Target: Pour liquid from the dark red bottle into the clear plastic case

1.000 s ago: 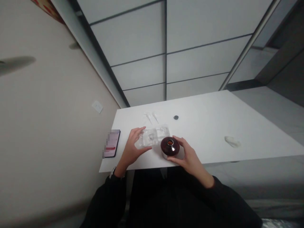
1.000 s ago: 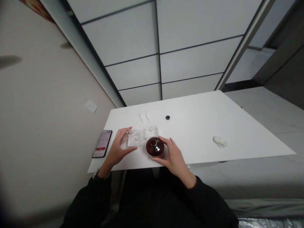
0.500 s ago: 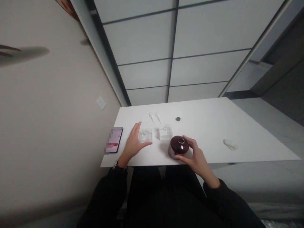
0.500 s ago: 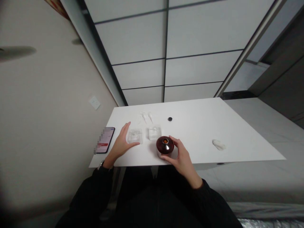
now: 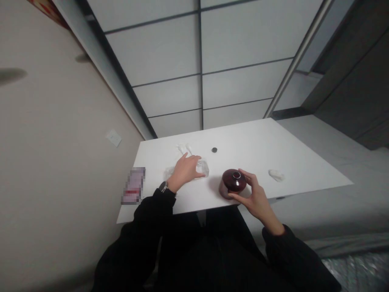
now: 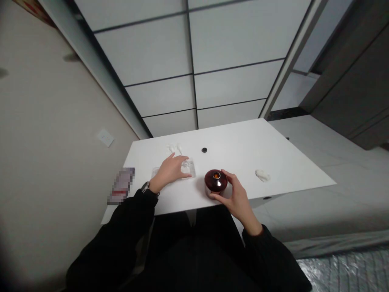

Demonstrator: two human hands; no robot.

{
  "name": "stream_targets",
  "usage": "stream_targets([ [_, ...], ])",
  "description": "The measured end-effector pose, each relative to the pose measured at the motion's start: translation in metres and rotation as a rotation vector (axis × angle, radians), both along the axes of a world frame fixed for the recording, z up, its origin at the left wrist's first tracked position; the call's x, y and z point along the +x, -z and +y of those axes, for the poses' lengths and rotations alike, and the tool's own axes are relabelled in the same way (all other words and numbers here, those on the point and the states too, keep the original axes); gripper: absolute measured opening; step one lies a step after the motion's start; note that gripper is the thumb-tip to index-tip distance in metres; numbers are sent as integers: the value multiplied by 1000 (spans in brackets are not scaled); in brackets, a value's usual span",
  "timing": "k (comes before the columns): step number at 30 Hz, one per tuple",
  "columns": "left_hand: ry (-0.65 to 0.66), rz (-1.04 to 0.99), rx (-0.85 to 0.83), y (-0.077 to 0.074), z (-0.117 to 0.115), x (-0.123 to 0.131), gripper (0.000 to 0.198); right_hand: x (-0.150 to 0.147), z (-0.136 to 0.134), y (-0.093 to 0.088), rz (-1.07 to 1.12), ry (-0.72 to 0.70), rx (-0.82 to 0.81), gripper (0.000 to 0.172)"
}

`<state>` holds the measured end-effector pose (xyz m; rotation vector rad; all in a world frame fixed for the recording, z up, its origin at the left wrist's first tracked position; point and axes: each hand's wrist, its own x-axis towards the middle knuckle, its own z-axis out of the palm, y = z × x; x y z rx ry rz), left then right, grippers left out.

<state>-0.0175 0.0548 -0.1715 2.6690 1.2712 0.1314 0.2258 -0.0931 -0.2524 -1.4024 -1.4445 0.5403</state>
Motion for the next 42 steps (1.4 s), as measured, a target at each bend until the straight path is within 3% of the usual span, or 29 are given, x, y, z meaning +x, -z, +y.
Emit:
stream_targets([
  [4,-41,-194,26,-9,-18,-4,73,21,-2,-1,8,72,11,84],
  [9,-18,-499,-9,-37,-52,-16,72,38,5,-2,5,123,26,85],
  [14,-13,-550,-94,-58,-84,-30,72,33,15,-4,22,125,40,87],
  [17,-101,-624,-152,-52,-99,-40,76,21,20,-5,25,90,28,87],
  [20,-215,-765,-207,-36,-110,-48,83,6,23,-5,39,36,27,87],
  [25,-302,-844,-234,-20,-125,-57,72,-17,24,-5,38,-44,22,85],
  [29,-330,-811,-216,-22,-135,-68,73,-31,22,-6,18,-111,10,86],
  [34,-320,-878,-180,-23,-140,-77,91,-47,19,-9,0,-168,-5,83],
  [42,-268,-668,44,-47,-129,-81,75,-62,16,-10,3,-228,0,81],
])
